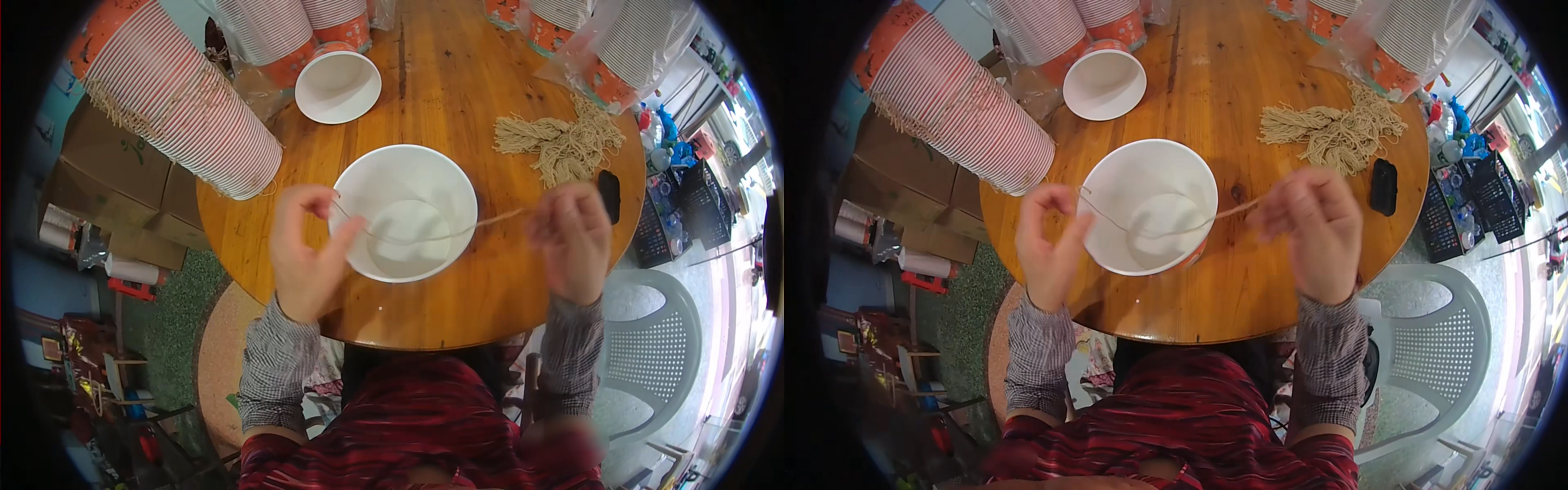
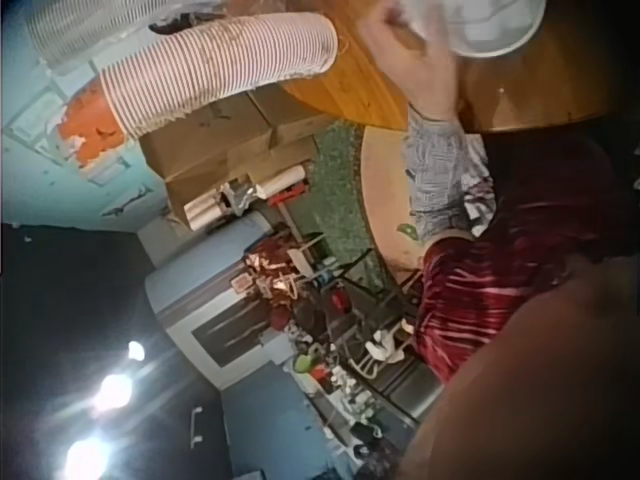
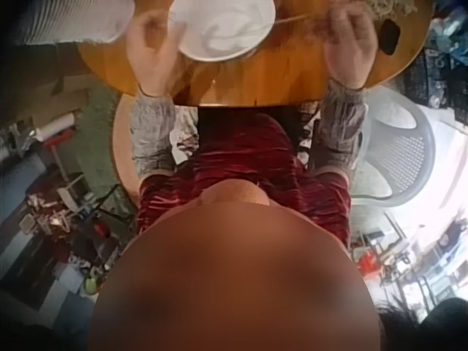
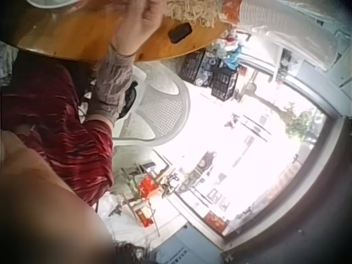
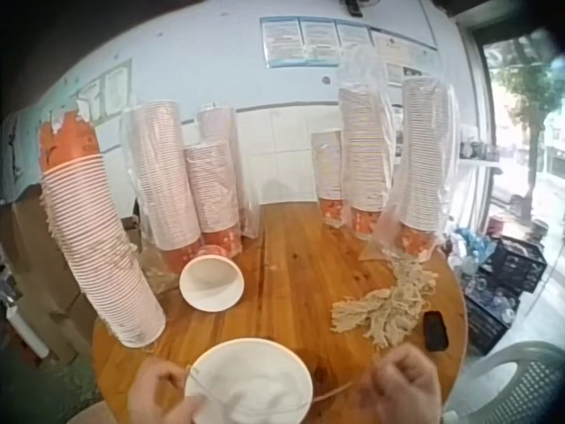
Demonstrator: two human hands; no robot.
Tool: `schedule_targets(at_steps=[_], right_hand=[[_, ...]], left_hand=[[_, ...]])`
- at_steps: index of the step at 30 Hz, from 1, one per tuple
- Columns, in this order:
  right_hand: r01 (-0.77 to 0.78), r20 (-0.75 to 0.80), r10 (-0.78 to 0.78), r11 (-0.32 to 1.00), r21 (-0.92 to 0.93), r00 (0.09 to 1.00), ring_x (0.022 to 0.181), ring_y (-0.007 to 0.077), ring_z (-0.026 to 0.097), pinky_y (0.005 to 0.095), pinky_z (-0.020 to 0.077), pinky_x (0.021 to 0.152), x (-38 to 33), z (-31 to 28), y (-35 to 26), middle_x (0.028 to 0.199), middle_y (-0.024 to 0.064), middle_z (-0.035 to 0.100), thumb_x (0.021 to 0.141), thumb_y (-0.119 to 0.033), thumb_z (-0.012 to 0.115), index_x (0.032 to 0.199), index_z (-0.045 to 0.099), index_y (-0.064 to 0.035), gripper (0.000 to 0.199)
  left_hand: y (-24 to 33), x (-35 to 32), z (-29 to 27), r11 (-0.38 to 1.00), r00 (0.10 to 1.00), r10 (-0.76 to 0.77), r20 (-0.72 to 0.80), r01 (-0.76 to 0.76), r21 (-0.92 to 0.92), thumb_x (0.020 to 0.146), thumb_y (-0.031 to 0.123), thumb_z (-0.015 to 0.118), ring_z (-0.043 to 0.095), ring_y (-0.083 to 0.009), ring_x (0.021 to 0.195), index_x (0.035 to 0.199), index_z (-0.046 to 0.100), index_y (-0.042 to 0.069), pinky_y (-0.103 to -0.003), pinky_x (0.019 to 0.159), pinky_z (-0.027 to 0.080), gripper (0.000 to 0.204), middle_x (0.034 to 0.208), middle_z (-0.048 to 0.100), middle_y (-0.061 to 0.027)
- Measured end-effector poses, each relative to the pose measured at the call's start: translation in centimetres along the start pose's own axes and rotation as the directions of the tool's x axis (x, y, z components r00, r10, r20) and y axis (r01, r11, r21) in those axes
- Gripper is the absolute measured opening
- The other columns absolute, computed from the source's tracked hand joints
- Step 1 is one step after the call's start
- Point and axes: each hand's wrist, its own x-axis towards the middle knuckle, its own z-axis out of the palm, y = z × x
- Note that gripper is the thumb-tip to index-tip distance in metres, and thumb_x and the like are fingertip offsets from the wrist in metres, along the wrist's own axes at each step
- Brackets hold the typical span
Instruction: Manually attaching string handles to printed paper buckets by threading them through pre-punched holes.
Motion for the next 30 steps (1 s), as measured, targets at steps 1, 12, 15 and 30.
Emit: schedule_targets(at_steps=[1, 12, 15, 30], right_hand=[[0.066, -0.058, -0.064, 0.997, 0.037, 0.996, 0.073, 0.0164, 0.066, 0.0259, 0.0528, 0.057, 0.8, -0.6, -0.2, 0.086, 0.0091, 0.064, 0.099, -0.011, 0.048, 0.102, 0.056, -0.0002, 0.013], [0.205, -0.229, -0.23, 0.97, -0.128, 0.946, 0.067, 0.0097, 0.06, 0.0223, 0.0507, 0.058, 3.5, -4.8, 1.8, 0.081, 0.0032, 0.061, 0.097, -0.011, 0.055, 0.102, 0.06, 0.0, 0.013], [0.118, -0.271, -0.158, 0.981, -0.157, 0.949, 0.064, 0.0083, 0.057, 0.0224, 0.0481, 0.055, 3.5, -5.0, 3.1, 0.077, 0.0022, 0.06, 0.095, -0.01, 0.057, 0.101, 0.061, 0.0002, 0.013], [-0.072, -0.249, 0.027, 0.982, -0.174, 0.968, 0.061, 0.006, 0.056, 0.0203, 0.0469, 0.056, 0.2, -1.9, 7.6, 0.073, 0.0002, 0.061, 0.093, -0.008, 0.061, 0.094, 0.063, -0.0004, 0.008]], left_hand=[[-1.6, 0.3, -0.3, 1.0, 1.0, 0.003, 0.002, -0.003, -0.002, 0.074, 0.009, 0.077, 0.052, -0.0157, 0.082, 0.107, 0.058, 0.003, -0.028, 0.074, 0.046, 0.039, 0.097, 0.058, -0.0079], [-8.7, 1.5, -1.0, 0.797, 0.867, -0.358, 0.346, 0.477, -0.372, 0.095, 0.012, 0.057, 0.057, -0.0085, 0.075, 0.096, 0.065, -0.002, -0.023, 0.072, 0.047, 0.016, 0.084, 0.064, -0.0019], [-9.1, 1.4, 0.2, 0.771, 0.89, -0.323, 0.322, 0.445, -0.456, 0.096, 0.012, 0.056, 0.058, -0.0081, 0.075, 0.097, 0.065, -0.002, -0.022, 0.073, 0.047, 0.017, 0.085, 0.064, -0.0012], [5.1, -2.6, 1.7, 0.942, 0.921, 0.313, 0.23, -0.332, 0.046, 0.081, 0.015, 0.069, 0.059, -0.0262, 0.083, 0.11, 0.061, 0.0, -0.035, 0.075, 0.048, 0.034, 0.095, 0.061, -0.0114]])
